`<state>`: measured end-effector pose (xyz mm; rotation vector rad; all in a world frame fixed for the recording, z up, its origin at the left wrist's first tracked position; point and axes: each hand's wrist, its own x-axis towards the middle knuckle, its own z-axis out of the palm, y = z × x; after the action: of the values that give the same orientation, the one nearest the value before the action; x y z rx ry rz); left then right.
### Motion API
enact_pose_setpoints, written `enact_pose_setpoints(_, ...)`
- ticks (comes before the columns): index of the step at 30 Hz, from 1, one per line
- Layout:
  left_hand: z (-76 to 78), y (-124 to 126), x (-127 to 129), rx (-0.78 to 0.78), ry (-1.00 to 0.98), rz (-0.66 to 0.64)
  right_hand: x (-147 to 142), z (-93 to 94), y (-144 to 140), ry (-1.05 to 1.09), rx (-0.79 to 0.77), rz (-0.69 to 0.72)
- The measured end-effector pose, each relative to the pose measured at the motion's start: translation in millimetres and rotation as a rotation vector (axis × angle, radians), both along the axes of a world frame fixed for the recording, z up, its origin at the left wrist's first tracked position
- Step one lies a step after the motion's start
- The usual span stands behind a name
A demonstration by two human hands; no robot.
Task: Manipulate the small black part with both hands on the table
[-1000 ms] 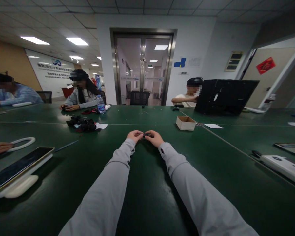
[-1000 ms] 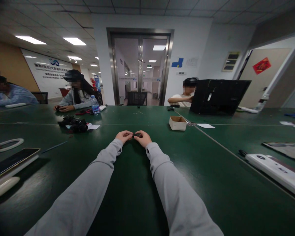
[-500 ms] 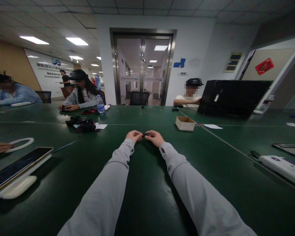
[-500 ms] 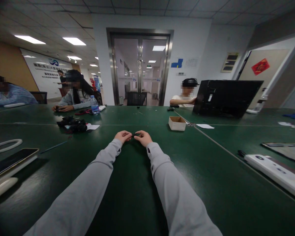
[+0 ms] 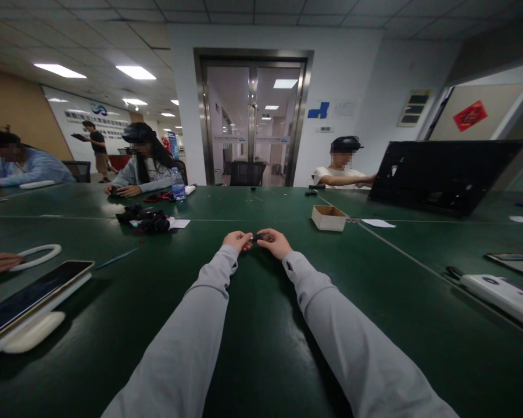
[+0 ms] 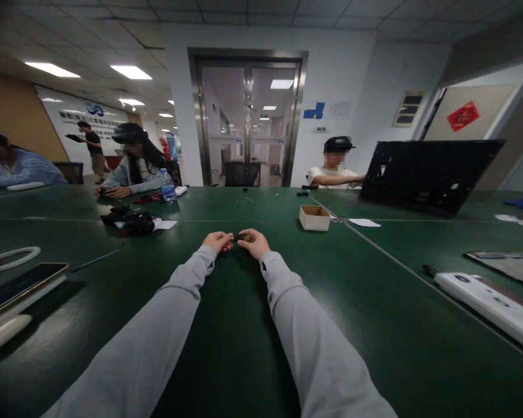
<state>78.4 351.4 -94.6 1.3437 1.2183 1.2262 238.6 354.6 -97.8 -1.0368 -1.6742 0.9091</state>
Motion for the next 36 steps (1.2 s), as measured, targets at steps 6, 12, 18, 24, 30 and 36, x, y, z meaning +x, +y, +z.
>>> enact_pose_setpoints(6,1.4,0,0,-0.003,0.078,0.020,-4,2.1,-3,0.015,-0.012,0.017)
enact_pose_setpoints(12,-6.9,5,-1,0.094,0.053,-0.023,-6,3.1,-4,0.035,-0.129,0.012)
enact_pose_setpoints(18,-13.9,11,-6,0.255,0.046,-0.076,-6,5.6,-5,0.027,-0.188,-0.006)
enact_pose_setpoints(24,-7.9,5,-1,0.213,0.018,0.010,-7,5.8,-5,0.029,-0.200,-0.003)
enact_pose_setpoints(30,-3.5,3,2,-0.001,0.268,0.088,-7,3.5,-2,0.015,-0.202,-0.002)
enact_pose_setpoints(36,-4.7,4,0,0.074,0.224,0.038,-6,3.5,-2,0.009,-0.193,-0.002)
